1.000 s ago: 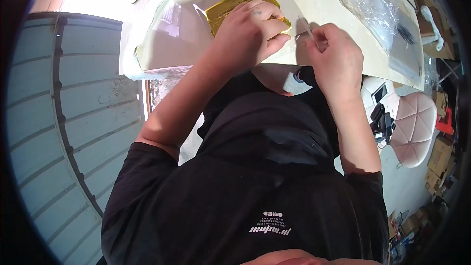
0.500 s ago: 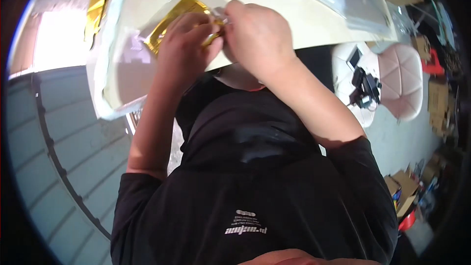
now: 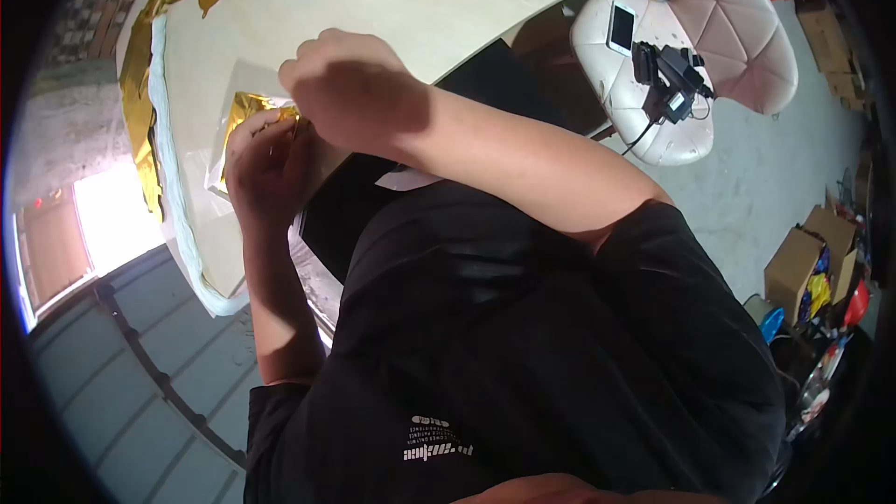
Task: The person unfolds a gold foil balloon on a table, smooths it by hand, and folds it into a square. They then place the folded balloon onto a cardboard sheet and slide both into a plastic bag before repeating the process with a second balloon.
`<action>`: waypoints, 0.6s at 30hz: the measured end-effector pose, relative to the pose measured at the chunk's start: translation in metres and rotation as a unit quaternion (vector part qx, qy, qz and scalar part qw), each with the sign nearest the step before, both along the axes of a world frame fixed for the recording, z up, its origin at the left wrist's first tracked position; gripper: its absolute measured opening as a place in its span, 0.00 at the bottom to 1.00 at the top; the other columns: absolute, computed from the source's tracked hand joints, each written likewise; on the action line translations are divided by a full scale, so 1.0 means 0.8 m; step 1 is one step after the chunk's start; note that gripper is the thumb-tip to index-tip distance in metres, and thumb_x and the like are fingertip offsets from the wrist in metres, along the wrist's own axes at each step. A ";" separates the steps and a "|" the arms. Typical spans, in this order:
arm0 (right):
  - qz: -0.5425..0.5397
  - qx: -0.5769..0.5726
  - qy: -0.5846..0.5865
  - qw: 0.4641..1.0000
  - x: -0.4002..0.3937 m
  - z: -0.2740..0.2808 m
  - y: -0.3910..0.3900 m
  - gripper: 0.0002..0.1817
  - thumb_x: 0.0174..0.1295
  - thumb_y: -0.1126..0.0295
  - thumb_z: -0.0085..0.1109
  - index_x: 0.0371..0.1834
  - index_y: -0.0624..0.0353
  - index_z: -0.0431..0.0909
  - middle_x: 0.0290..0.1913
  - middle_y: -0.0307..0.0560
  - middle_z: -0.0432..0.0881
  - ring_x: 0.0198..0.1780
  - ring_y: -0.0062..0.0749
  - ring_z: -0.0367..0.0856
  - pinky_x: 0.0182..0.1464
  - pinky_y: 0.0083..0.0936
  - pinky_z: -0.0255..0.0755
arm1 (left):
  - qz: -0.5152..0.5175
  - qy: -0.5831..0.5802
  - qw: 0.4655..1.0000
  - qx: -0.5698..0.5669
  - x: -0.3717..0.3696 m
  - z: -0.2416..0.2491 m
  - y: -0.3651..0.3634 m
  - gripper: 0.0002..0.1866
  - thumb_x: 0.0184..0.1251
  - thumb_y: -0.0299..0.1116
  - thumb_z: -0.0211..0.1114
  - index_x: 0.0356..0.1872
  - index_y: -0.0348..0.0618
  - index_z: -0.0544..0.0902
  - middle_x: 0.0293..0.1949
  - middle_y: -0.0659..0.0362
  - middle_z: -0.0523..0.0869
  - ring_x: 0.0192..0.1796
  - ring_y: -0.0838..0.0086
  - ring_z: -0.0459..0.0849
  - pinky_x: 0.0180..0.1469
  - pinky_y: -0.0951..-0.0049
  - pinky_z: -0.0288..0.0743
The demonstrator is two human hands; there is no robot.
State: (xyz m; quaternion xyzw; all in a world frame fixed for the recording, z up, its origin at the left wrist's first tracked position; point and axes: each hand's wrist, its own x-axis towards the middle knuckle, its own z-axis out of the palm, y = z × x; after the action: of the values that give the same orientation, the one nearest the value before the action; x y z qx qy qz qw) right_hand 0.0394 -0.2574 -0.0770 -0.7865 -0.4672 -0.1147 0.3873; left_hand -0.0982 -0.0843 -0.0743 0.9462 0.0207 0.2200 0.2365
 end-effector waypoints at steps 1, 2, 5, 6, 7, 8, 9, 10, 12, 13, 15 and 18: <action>0.012 0.015 0.001 1.000 -0.001 -0.004 0.001 0.07 0.57 0.72 0.71 0.39 0.58 0.90 0.41 0.51 0.91 0.49 0.50 0.91 0.52 0.40 0.87 | -0.006 0.004 1.000 0.006 0.001 -0.002 0.000 0.13 0.64 0.24 0.84 0.48 0.39 0.93 0.53 0.52 0.93 0.48 0.66 0.94 0.49 0.68 0.89; 0.025 -0.013 0.005 1.000 0.002 0.000 0.000 0.08 0.59 0.71 0.72 0.41 0.58 0.92 0.41 0.52 0.91 0.49 0.51 0.91 0.55 0.41 0.88 | -0.017 -0.012 1.000 0.009 0.001 -0.001 -0.003 0.14 0.63 0.22 0.84 0.49 0.39 0.92 0.53 0.51 0.93 0.48 0.64 0.94 0.49 0.68 0.89; 0.039 -0.079 0.046 0.995 0.006 0.013 -0.003 0.09 0.61 0.71 0.72 0.43 0.58 0.94 0.42 0.53 0.92 0.50 0.51 0.92 0.55 0.41 0.88 | -0.036 -0.024 0.999 0.009 0.001 -0.001 -0.004 0.17 0.61 0.20 0.84 0.50 0.40 0.91 0.55 0.50 0.91 0.50 0.61 0.93 0.50 0.67 0.89; 0.038 -0.077 0.049 0.995 0.009 0.020 -0.004 0.09 0.61 0.71 0.72 0.43 0.58 0.94 0.42 0.53 0.92 0.50 0.51 0.92 0.55 0.41 0.88 | -0.043 -0.025 0.999 0.004 0.002 -0.001 -0.004 0.18 0.61 0.20 0.85 0.51 0.40 0.90 0.55 0.50 0.91 0.51 0.60 0.93 0.50 0.66 0.89; 0.052 -0.118 0.072 0.989 0.014 0.027 -0.004 0.09 0.60 0.70 0.73 0.43 0.58 0.94 0.44 0.54 0.93 0.51 0.51 0.93 0.54 0.41 0.89 | -0.044 -0.022 0.999 0.006 0.002 0.000 -0.005 0.18 0.61 0.20 0.85 0.51 0.40 0.90 0.55 0.50 0.91 0.51 0.60 0.93 0.50 0.66 0.89; 0.066 -0.159 0.095 0.981 0.018 0.034 -0.004 0.10 0.60 0.70 0.73 0.44 0.58 0.95 0.45 0.55 0.94 0.51 0.51 0.94 0.53 0.41 0.89 | -0.040 -0.019 0.998 0.047 0.002 0.005 -0.006 0.18 0.62 0.21 0.85 0.52 0.40 0.90 0.56 0.51 0.91 0.54 0.60 0.92 0.53 0.65 0.89; 0.065 -0.157 0.099 0.981 0.024 0.041 -0.001 0.10 0.60 0.70 0.73 0.44 0.58 0.95 0.45 0.55 0.94 0.51 0.51 0.94 0.53 0.41 0.89 | -0.036 -0.017 0.995 0.089 0.001 0.007 -0.008 0.18 0.63 0.22 0.85 0.52 0.40 0.90 0.56 0.51 0.91 0.56 0.61 0.92 0.57 0.64 0.88; 0.078 -0.202 0.126 0.968 0.029 0.047 0.002 0.10 0.60 0.71 0.74 0.43 0.57 0.96 0.46 0.55 0.94 0.51 0.50 0.94 0.52 0.41 0.89 | -0.038 -0.013 0.995 0.091 -0.002 0.008 -0.008 0.18 0.63 0.22 0.85 0.52 0.40 0.90 0.56 0.51 0.91 0.56 0.61 0.92 0.57 0.64 0.88; 0.092 -0.246 0.154 0.953 0.036 0.053 0.001 0.10 0.59 0.72 0.74 0.43 0.57 0.96 0.47 0.56 0.95 0.51 0.49 0.95 0.51 0.41 0.89 | 0.000 0.051 0.997 0.059 -0.007 0.011 -0.005 0.16 0.69 0.24 0.81 0.56 0.40 0.90 0.60 0.50 0.90 0.63 0.61 0.89 0.67 0.63 0.83; 0.099 -0.239 0.150 0.954 0.037 0.053 -0.001 0.10 0.59 0.72 0.74 0.44 0.57 0.96 0.46 0.56 0.95 0.50 0.49 0.95 0.51 0.41 0.89 | -0.001 0.054 0.997 0.060 -0.008 0.014 -0.002 0.16 0.69 0.24 0.81 0.56 0.40 0.90 0.60 0.50 0.90 0.63 0.61 0.89 0.67 0.63 0.83; 0.106 -0.232 0.147 0.956 0.039 0.049 -0.005 0.10 0.59 0.72 0.74 0.44 0.57 0.96 0.46 0.55 0.95 0.49 0.48 0.95 0.50 0.40 0.89 | 0.019 0.106 0.994 -0.024 -0.009 0.024 0.006 0.17 0.79 0.28 0.73 0.65 0.40 0.87 0.66 0.49 0.88 0.70 0.61 0.86 0.76 0.62 0.76; 0.093 -0.214 0.146 0.961 0.027 0.020 -0.004 0.08 0.59 0.72 0.73 0.41 0.60 0.93 0.43 0.57 0.94 0.50 0.46 0.96 0.49 0.40 0.89 | 0.055 0.134 0.958 -0.247 -0.012 0.044 0.020 0.21 0.85 0.31 0.67 0.73 0.37 0.82 0.71 0.49 0.86 0.74 0.62 0.83 0.79 0.62 0.72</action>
State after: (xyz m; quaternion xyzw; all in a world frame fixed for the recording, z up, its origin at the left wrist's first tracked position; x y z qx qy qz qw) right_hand 0.0613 -0.2608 -0.0612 -0.8123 -0.4903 0.1406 0.2827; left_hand -0.1078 -0.0684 -0.0388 0.8766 0.1583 0.0916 0.4451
